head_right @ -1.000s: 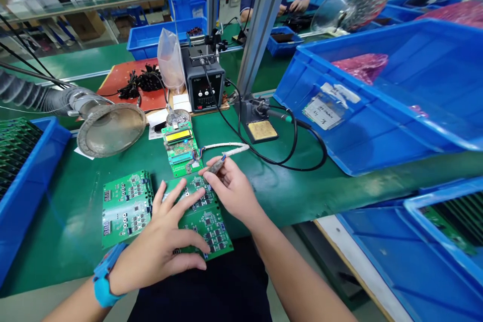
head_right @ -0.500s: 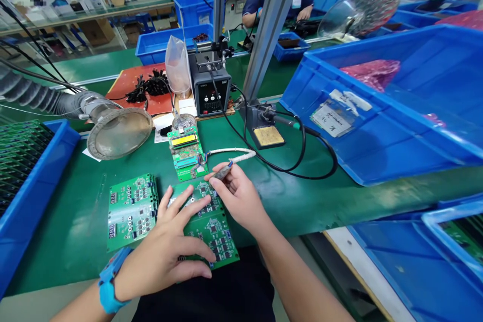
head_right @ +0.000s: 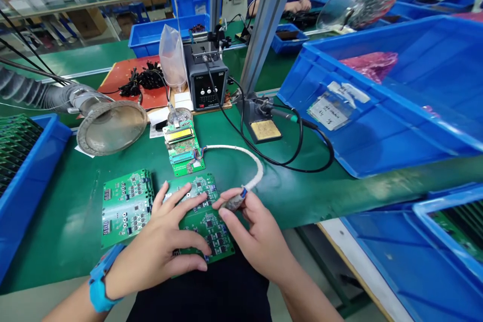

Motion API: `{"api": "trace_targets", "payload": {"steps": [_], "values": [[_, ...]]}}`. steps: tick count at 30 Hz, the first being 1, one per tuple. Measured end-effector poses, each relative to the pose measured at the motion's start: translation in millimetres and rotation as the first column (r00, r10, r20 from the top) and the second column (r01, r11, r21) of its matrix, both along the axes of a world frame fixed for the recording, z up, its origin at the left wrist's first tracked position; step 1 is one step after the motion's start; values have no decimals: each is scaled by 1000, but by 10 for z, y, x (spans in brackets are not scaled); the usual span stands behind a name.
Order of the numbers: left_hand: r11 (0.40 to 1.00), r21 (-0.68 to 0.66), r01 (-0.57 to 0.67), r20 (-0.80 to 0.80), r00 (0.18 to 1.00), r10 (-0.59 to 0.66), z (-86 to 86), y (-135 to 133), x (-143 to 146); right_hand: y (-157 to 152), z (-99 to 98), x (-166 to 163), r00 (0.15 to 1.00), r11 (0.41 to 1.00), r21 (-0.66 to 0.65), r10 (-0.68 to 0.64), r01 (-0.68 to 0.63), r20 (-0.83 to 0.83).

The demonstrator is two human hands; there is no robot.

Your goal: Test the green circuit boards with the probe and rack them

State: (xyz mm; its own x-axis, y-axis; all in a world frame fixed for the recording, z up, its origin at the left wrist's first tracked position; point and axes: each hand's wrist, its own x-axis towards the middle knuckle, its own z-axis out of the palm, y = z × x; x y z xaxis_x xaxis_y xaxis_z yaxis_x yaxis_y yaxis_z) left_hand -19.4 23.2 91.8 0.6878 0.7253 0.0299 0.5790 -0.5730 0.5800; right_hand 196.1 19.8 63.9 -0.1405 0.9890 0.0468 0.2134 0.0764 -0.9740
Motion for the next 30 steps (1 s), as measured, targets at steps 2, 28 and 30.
{"api": "trace_targets", "payload": {"steps": [2,28,30], "values": [[1000,-2,-2,-1,1000,2,2,0,3,-46,-35,1,1000,1000,-2,6,-6,24],[977,155,-148,-34,987,155,-42,-57,42,-70,-162,-66,994,987,156,-51,35,101],[958,208,-198,-58,975,214,-50,-58,42,-71,-149,-71,994,988,150,-51,36,98]]}}
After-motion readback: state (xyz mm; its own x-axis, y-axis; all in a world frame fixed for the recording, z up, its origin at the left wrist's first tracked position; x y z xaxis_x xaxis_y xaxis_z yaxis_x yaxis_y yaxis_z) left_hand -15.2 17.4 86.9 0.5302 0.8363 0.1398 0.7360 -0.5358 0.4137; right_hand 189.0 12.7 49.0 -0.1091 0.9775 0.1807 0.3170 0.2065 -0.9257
